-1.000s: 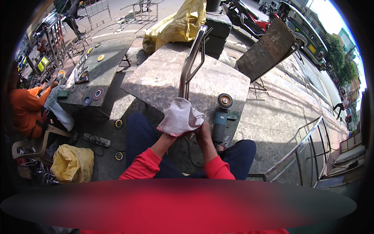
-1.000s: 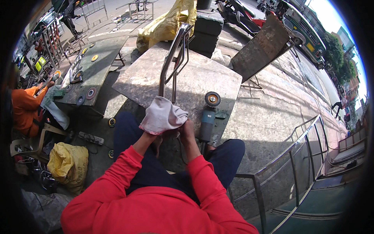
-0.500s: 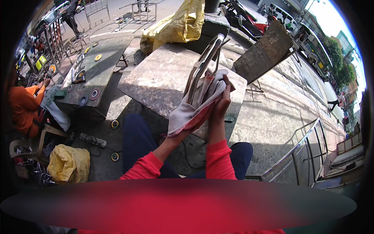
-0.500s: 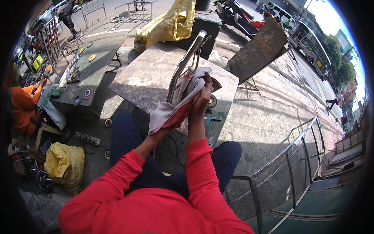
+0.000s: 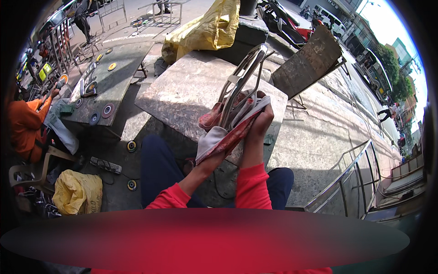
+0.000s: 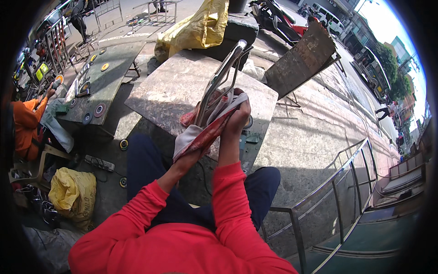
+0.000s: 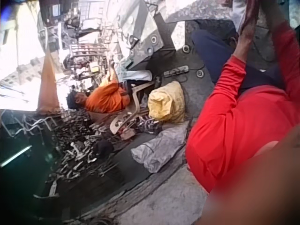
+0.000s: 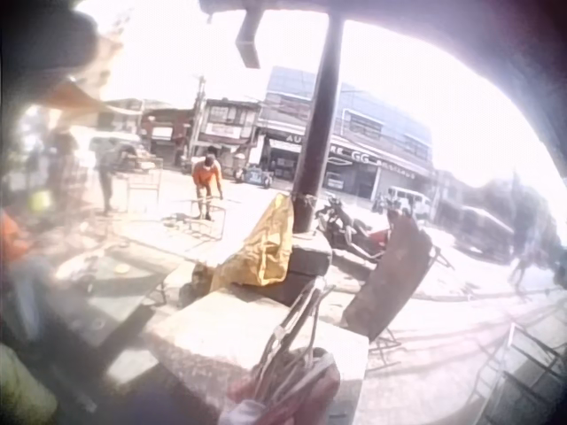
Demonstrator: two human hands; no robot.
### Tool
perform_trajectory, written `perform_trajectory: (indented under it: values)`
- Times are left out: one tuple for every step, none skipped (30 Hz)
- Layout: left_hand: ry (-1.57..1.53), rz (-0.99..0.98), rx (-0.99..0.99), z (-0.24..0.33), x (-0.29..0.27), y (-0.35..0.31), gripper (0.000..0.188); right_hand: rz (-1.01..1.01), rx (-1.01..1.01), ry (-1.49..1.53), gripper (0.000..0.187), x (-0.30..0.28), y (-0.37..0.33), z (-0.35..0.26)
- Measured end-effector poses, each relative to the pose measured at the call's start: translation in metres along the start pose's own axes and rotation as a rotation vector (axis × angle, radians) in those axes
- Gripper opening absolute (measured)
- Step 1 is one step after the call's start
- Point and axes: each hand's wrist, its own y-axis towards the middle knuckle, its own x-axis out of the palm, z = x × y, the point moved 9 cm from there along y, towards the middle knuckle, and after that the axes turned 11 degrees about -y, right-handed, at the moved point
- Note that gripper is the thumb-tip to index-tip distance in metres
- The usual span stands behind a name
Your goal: The person sits on the ground and uses a cloth to wipe and polish a curved metal frame. They rotate the frame to access different sides and continue wiping the surface repeatedly.
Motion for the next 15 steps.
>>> perform_trajectory:
  values:
    - [-0.017, 0.01, 0.03, 0.002, 0.001, 0.001, 0.013, 0.008, -0.016, 0.095, 0.033, 0.001, 0.009, -0.008]
    - [-0.034, 0.023, 0.06, 0.004, 0.002, 0.001, 0.012, -0.036, -0.088, 0.064, 0.031, 0.005, 0.015, -0.021]
    - [-0.057, 0.035, 0.063, 0.004, 0.002, 0.001, 0.011, -0.066, -0.132, 0.026, 0.03, 0.007, 0.02, -0.03]
    - [-0.074, 0.036, 0.103, 0.008, 0.004, 0.002, 0.01, -0.106, -0.135, -0.065, 0.027, 0.01, 0.024, -0.031]
    - [-0.095, 0.034, 0.123, 0.011, 0.005, 0.002, 0.009, -0.109, -0.114, -0.071, 0.025, 0.01, 0.027, -0.027]
    - [-0.127, 0.043, 0.133, 0.013, 0.006, 0.003, 0.009, -0.107, -0.178, -0.166, 0.024, 0.008, 0.026, -0.027]
    - [-0.105, 0.065, 0.08, 0.011, 0.006, 0.003, 0.009, -0.106, -0.241, -0.262, 0.023, 0.007, 0.022, -0.022]
    - [-0.091, 0.1, 0.015, 0.007, 0.004, 0.002, 0.009, -0.158, -0.144, -0.13, 0.021, 0.007, 0.019, -0.003]
    - [-0.073, 0.135, -0.053, 0.002, 0.002, -0.001, 0.009, -0.182, -0.261, -0.385, 0.02, 0.008, 0.009, 0.002]
    - [-0.195, 0.091, -0.222, -0.012, 0.007, -0.005, 0.009, -0.202, -0.297, -0.486, 0.02, 0.006, -0.001, 0.013]
    - [-0.314, 0.045, -0.391, -0.027, 0.013, -0.012, 0.009, -0.111, -0.344, -0.79, 0.022, -0.003, -0.01, 0.023]
    - [-0.443, 0.027, -0.503, -0.036, 0.016, -0.022, 0.01, -0.051, -0.394, -1.078, 0.024, -0.015, -0.026, 0.029]
    - [-0.486, 0.041, -0.495, -0.041, 0.015, -0.022, 0.007, -0.012, -0.313, -1.117, 0.028, -0.033, -0.039, 0.04]
    - [-0.541, 0.08, -0.447, -0.046, 0.013, -0.018, 0.01, 0.015, -0.131, -1.325, 0.034, -0.056, -0.053, 0.057]
    - [-0.487, 0.054, -0.437, -0.05, 0.008, -0.026, 0.01, 0.008, 0.027, -1.569, 0.04, -0.073, -0.07, 0.075]
